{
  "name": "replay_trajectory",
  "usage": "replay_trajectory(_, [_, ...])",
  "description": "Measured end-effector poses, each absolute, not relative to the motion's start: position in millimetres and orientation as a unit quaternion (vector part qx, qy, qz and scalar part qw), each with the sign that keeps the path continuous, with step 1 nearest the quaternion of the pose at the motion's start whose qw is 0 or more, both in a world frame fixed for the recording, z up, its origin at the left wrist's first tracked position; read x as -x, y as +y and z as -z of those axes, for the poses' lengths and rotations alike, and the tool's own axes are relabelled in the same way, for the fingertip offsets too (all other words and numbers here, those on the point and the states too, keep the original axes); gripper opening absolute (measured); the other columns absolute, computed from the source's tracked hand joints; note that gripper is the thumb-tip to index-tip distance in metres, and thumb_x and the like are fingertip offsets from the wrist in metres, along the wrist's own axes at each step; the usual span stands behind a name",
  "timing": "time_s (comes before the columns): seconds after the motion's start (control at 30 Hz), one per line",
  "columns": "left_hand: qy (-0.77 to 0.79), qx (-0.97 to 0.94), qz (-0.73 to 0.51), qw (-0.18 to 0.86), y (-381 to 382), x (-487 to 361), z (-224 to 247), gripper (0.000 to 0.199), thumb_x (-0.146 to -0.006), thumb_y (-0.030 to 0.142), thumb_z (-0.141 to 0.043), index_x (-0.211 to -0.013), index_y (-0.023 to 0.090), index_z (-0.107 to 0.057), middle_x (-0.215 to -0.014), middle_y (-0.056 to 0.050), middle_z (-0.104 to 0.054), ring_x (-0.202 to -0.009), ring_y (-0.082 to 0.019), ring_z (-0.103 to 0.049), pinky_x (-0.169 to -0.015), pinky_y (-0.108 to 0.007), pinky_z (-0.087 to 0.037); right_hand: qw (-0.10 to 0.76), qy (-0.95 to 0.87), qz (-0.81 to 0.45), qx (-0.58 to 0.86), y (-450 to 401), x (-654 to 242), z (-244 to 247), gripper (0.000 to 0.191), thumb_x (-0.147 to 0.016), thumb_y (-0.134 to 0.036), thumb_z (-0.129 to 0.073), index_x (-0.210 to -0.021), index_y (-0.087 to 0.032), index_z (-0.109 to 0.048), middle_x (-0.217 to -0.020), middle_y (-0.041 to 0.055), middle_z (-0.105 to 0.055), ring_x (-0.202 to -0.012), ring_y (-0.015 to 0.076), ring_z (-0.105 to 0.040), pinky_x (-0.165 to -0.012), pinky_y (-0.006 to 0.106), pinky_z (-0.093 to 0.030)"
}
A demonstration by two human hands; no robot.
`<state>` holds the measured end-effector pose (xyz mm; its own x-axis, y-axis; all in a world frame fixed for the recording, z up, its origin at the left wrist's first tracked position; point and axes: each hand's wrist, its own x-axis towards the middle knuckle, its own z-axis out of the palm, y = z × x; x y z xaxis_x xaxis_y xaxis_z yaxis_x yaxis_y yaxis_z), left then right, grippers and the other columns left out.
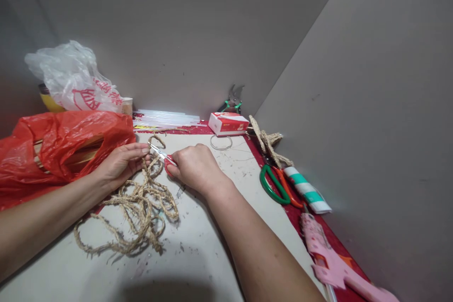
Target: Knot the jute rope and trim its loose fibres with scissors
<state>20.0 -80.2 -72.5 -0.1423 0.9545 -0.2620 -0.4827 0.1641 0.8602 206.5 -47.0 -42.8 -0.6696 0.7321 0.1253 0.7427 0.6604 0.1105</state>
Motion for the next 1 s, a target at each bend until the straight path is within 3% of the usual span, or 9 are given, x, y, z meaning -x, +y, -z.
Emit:
replay_trajectory(0.3, [0.456, -0.292, -0.580, 0.609, -82.3, -21.5, 75.1, 0.011, -0.064, 0.002, -0.069, -0.070, 0.009, -0.064, -0.060, -0.004, -0.063, -0.053, -0.010, -0.060, -0.056, -0.020, -0.051, 0.057, -0.903, 0.086, 0.418, -50.7, -202.7, 45.2, 0.035, -0.079, -0.047, -0.050, -0.073, -0.020, -0.071, -0.064, 0.0069, -0.068, -0.059, 0.0172, -0.057, -0.058, 0.030, -0.029])
replay_trajectory(0.73, [0.454, -0.271, -0.589, 0.611, -81.1, -20.2, 74.2, 0.014, -0.066, 0.001, -0.065, -0.076, 0.010, -0.063, -0.062, -0.003, -0.063, -0.054, -0.010, -0.061, -0.057, -0.021, -0.051, 0.113, -0.886, -0.006, 0.450, -42.5, -208.8, 51.5, 0.031, -0.080, -0.042, -0.050, -0.066, -0.020, -0.067, -0.057, 0.0015, -0.062, -0.051, 0.0119, -0.047, -0.052, 0.027, -0.023])
replay_trajectory(1.0, [0.438, -0.276, -0.594, 0.616, -81.0, -20.4, 74.8, 0.020, -0.067, 0.000, -0.063, -0.084, 0.009, -0.065, -0.068, -0.003, -0.065, -0.055, -0.009, -0.060, -0.058, -0.020, -0.051, 0.076, -0.899, 0.052, 0.429, -48.4, -203.5, 49.3, 0.035, -0.079, -0.047, -0.049, -0.072, -0.019, -0.069, -0.063, 0.0056, -0.067, -0.058, 0.0162, -0.056, -0.058, 0.028, -0.028])
